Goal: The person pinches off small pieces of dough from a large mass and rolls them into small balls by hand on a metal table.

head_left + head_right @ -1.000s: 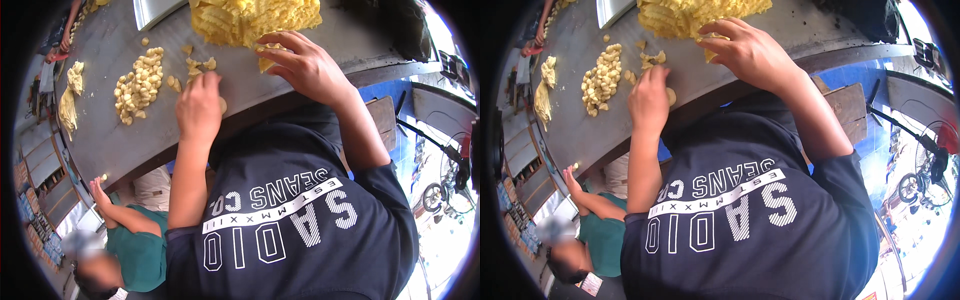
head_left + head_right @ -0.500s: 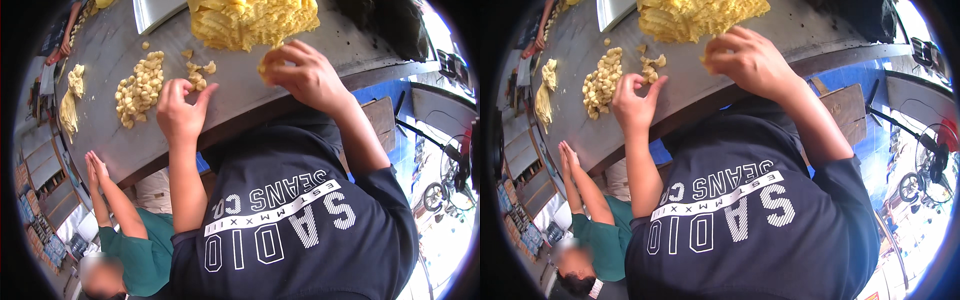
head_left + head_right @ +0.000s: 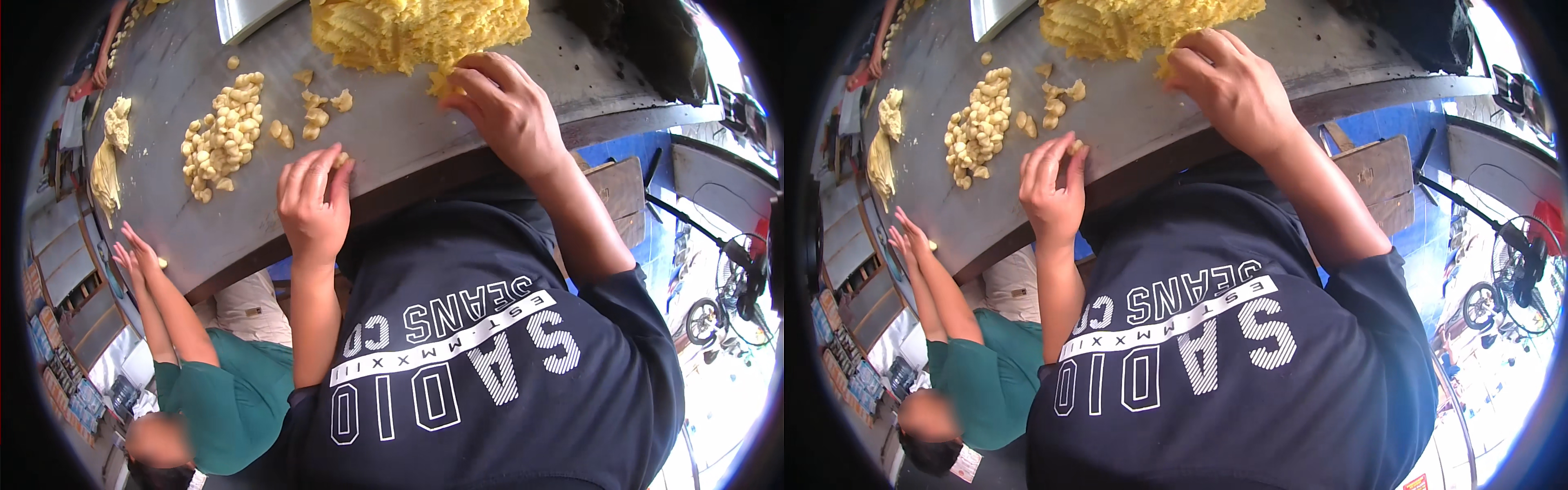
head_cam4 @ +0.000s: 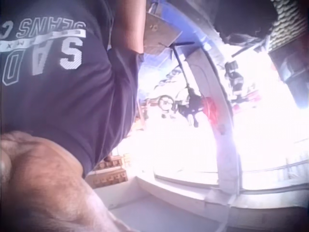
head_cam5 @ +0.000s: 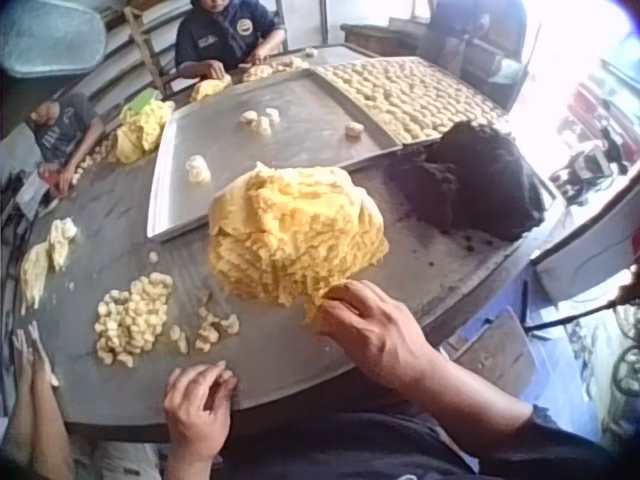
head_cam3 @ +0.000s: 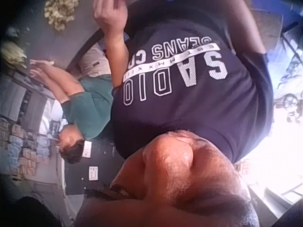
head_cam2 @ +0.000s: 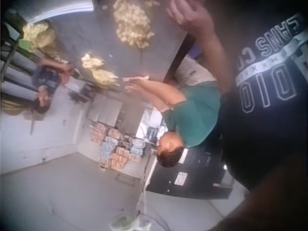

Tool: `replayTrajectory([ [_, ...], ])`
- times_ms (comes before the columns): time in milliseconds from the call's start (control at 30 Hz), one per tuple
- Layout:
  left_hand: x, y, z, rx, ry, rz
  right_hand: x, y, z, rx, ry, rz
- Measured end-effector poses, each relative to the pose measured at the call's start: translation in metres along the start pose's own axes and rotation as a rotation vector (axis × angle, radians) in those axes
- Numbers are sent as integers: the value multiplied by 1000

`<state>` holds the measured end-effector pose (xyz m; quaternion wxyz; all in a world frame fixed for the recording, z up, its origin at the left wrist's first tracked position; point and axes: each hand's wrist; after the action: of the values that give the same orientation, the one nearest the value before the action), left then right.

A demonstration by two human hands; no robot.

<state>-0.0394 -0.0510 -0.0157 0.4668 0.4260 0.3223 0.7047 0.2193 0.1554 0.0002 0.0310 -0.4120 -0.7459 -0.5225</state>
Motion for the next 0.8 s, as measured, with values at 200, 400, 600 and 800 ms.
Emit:
replayTrajectory([
  [200,15,27,21,255,-186,-143,12,-2,15,-102,148,-50],
  [400,111,8,38,226,-345,142,29,-1,-7,-192,55,-311],
  [600,108,-52,37,257,-687,356,12,10,-1,36,-128,-54],
  [800,106,-50,33,181,-533,335,9,5,7,-21,51,-46],
])
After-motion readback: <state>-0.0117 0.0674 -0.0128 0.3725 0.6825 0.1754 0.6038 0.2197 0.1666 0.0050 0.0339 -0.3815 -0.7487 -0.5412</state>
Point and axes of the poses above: each hand's wrist, its own x-axis towards the middle knuckle, its own y-axis out of the back of the hand, z = x × y
